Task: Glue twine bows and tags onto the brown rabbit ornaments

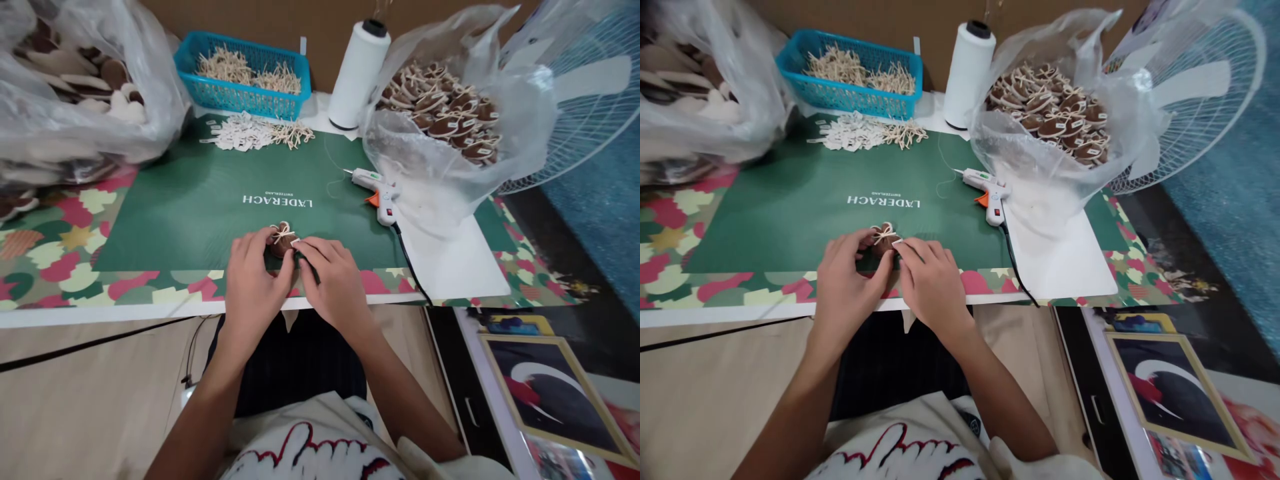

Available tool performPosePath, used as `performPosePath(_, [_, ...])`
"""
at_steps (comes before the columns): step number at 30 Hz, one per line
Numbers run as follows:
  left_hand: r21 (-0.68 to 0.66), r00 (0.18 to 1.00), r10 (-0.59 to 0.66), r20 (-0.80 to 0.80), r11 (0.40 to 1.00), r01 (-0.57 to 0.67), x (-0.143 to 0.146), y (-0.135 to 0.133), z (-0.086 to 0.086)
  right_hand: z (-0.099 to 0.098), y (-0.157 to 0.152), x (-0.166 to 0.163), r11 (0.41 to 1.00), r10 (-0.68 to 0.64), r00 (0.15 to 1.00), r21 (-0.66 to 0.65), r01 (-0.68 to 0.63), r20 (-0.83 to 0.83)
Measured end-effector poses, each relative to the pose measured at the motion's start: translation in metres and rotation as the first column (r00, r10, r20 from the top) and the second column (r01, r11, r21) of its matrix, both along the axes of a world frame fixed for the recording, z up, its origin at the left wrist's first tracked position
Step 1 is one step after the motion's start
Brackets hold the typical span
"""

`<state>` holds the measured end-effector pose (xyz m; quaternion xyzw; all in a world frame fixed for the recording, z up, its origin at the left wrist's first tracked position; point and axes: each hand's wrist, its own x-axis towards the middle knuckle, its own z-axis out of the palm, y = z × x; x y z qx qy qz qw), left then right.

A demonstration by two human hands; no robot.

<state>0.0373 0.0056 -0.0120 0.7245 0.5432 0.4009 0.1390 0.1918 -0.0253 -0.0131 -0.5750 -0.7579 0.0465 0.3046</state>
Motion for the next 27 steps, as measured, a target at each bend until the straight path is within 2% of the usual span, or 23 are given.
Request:
performPosePath(7, [0.021,1.0,0.009,0.004,1.0,-0.009,-0.0015,0.0003,-0.0003,0.0038,0.0003,-0.0016,1.0,-0.012,0.999,-0.026,0.013,0.05])
performPosePath(11, [0.03,1.0,0.026,-0.013,0.999,-0.025,-0.0015,0.0012,-0.0009,0.0037,-0.0001,0.0003,0.998,0.032,0.998,-0.052,-0.03,0.046])
performPosePath(17, [-0.009,1.0,0.021,0.015,1.0,-0.021,-0.0019,0.001,0.0017,-0.0013,0.002,0.0024,1.0,-0.031,0.989,-0.007,0.03,-0.143])
performPosePath(24, [-0.009,1.0,0.019,0.021,1.0,-0.019,-0.0044,0.0021,0.002,0.0024,0.0007,-0.0009,0.999,0.018,0.999,-0.049,-0.016,0.038])
performPosePath(27, [-0.028,1.0,0.018,0.024,0.999,-0.017,-0.0056,0.003,0.0037,0.0022,0.0024,0.0013,0.997,0.014,0.997,-0.078,-0.02,-0.07])
